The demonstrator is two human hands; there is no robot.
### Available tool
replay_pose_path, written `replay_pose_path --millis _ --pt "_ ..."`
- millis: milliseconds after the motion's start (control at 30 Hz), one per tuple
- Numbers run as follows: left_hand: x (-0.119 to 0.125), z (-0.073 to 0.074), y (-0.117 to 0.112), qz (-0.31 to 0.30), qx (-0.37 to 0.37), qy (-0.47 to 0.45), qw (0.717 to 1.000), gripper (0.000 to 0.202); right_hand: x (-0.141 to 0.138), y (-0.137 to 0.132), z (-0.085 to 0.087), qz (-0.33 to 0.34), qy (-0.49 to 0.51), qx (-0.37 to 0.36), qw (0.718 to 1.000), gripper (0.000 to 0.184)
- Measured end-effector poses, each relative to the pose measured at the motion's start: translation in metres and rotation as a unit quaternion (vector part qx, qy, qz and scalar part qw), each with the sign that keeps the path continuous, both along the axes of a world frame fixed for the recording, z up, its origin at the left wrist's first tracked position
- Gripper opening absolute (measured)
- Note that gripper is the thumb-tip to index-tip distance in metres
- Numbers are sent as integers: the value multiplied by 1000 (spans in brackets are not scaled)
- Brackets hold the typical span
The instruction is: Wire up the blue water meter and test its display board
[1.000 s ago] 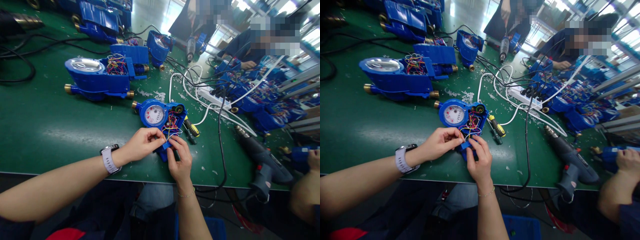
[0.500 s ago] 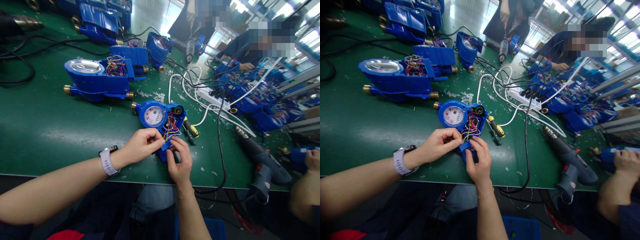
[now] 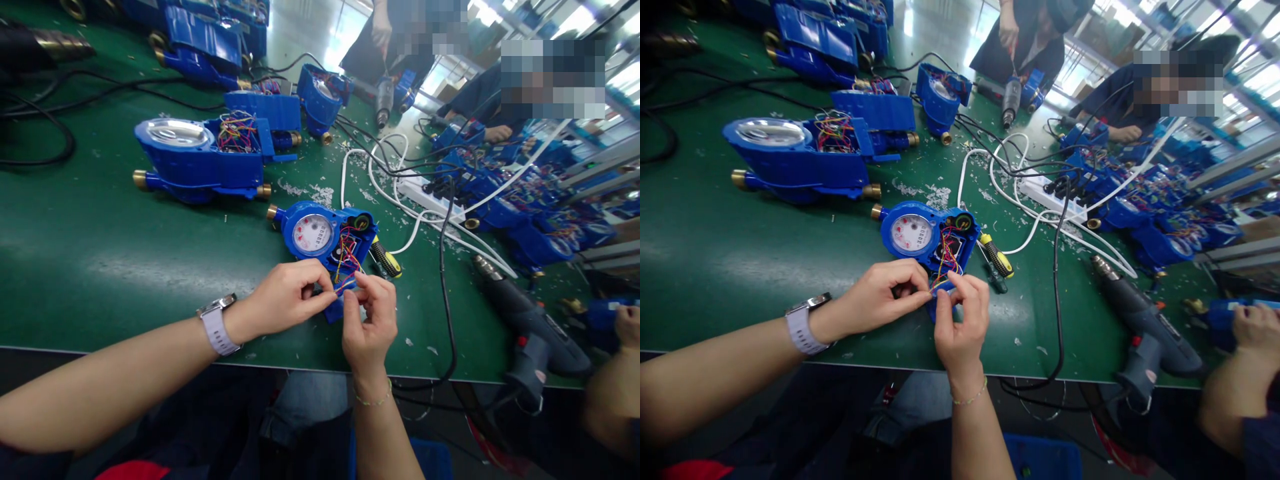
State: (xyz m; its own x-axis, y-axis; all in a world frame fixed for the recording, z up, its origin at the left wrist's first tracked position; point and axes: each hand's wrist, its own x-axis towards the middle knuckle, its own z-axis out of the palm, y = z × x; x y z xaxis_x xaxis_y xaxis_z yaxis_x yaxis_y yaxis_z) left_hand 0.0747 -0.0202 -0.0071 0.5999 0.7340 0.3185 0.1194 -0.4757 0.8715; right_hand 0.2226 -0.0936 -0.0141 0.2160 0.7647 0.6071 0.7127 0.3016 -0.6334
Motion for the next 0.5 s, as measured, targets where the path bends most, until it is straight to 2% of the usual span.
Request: replay_pose_path --millis 200,500 --pt "0 0 -2 -6 7 6 1000 9 1 0 0 -10 3 6 1000 12" --pt "0 0 -1 -5 3 -3 1000 5 8 0 -2 5 -7 23 1000 12"
